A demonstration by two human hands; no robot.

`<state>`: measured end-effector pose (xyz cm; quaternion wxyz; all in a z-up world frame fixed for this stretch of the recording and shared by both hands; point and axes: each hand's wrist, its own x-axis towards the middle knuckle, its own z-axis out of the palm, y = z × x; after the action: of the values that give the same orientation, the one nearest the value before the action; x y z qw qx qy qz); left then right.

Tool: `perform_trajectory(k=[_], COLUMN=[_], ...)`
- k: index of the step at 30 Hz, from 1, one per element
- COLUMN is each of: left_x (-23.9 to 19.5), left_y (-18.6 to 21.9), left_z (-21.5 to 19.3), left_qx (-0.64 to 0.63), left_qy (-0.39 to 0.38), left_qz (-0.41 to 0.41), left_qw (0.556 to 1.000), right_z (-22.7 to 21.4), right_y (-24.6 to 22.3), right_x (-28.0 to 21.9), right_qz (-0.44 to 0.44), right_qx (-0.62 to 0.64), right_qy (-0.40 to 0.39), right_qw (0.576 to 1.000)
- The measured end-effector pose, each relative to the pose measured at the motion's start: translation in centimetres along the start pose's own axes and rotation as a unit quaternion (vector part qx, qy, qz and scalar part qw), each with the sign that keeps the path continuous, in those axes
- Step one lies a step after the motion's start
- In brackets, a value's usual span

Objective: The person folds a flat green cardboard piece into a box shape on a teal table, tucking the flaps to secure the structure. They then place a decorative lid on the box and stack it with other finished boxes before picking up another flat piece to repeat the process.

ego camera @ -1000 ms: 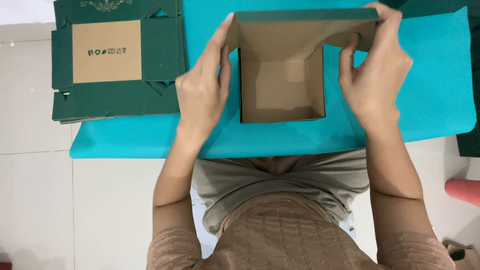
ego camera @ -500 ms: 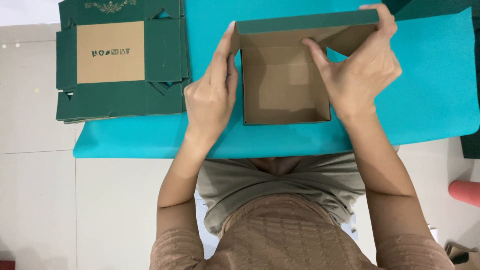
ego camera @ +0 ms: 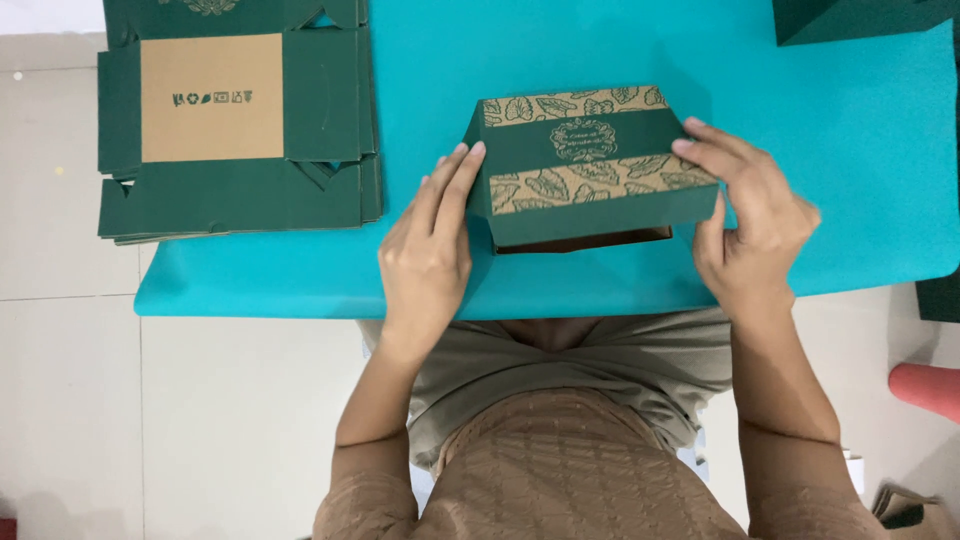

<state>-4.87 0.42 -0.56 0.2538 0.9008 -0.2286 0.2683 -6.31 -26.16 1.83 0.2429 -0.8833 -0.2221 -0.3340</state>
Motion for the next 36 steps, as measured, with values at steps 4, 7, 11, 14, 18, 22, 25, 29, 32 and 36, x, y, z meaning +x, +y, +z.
perform_trajectory(k=[4, 7, 11, 14, 18, 22, 25, 29, 32, 36], left_x=[-1.8, -2.5, -2.3, -1.8, -1.8, -1.5, -1.6, -1.5, -1.5, -1.3], left_y=[-0.1, -0.1, 0.1, 0.2, 0.2, 0.5, 0.2, 0.0, 0.0, 0.1], left_z=[1.2, 1.6, 1.5, 0.9, 0.4, 0.0, 0.3, 0.4, 0.4, 0.3], left_qx=[-0.098, -0.227, -0.202, -0.196, -0.201, -0.206, -0.194, -0.194, -0.19, -0.167], left_qy=[-0.049, -0.072, -0.071, -0.047, -0.048, -0.066, -0.04, -0.022, -0.026, -0.021], left_qz=[-0.061, -0.113, -0.14, -0.114, -0.076, -0.096, -0.07, -0.054, -0.066, -0.066], left_qw=[0.992, 0.965, 0.967, 0.973, 0.976, 0.972, 0.978, 0.979, 0.979, 0.984], right_z=[0.4, 0.5, 0.6, 0.7, 0.8, 0.9, 1.3, 1.6, 1.7, 1.6], right_y=[0.0, 0.0, -0.3, -0.2, -0.4, -0.4, 0.0, 0.3, 0.2, 0.0], right_x=[-1.0, -0.9, -0.7, -0.8, -1.1, -1.5, -2.0, -2.7, -2.8, -2.6], right_qz=[0.041, 0.049, 0.055, 0.042, 0.042, 0.043, 0.032, 0.043, 0.041, 0.039], right_qx=[0.099, 0.127, 0.136, 0.138, 0.138, 0.135, 0.134, 0.116, 0.124, 0.125], right_qy=[-0.005, -0.001, -0.001, 0.004, -0.001, -0.003, -0.004, -0.005, -0.01, -0.012], right_qw=[0.994, 0.991, 0.989, 0.99, 0.99, 0.99, 0.991, 0.992, 0.991, 0.991])
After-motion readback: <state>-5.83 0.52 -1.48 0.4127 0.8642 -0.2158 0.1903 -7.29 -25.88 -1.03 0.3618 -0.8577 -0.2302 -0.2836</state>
